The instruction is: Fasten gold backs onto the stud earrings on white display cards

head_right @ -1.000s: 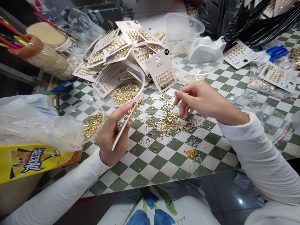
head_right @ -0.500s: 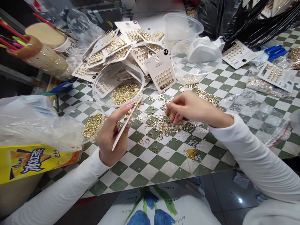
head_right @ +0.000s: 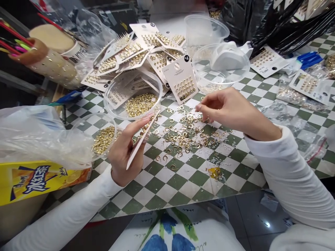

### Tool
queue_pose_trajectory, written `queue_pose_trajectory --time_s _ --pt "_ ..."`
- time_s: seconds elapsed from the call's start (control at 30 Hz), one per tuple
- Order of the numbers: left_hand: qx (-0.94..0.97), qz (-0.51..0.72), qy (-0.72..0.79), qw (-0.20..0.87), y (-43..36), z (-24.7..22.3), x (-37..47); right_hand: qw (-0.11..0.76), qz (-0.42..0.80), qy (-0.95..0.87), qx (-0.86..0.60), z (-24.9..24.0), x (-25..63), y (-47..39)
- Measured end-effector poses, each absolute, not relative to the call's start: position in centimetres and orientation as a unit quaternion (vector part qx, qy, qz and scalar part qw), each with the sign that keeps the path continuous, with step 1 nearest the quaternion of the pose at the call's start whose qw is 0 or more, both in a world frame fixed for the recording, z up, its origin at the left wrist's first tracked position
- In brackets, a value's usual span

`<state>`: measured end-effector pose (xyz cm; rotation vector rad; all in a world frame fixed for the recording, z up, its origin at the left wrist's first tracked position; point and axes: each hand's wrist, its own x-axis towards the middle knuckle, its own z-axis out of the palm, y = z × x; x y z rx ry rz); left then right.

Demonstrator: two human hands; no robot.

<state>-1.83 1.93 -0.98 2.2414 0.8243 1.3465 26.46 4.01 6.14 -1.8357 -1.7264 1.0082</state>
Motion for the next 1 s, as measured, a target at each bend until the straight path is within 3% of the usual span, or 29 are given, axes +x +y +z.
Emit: queue_pose_trajectory --time_s 0.23,0.47,0.63,0.77,1.0 --pt "0.798 0.491 0.293 0.19 2.0 -1.2 -1.7 0.129 0.398 -0.74 -0.527 4.4 26.7 4.0" --pt "0.798 0.489 0.295 0.194 1.9 -1.1 -1.8 0.182 0.279 -0.696 -0.636 5.3 27.5 4.1" --pt "0.799 0.483 0.301 0.195 1.9 -0.9 -1.8 0.187 0.439 -0.706 -0.524 5.4 25.9 3.5" --pt "0.796 0.489 0.305 0.184 1.8 -0.8 -1.6 0.136 0.581 -0.654 -0.465 4.7 25.2 3.6" --pt "0.799 0.489 0.298 0.181 1.8 -0.7 -1.6 0.254 0.433 -0.638 -0.584 4.8 25.7 4.0"
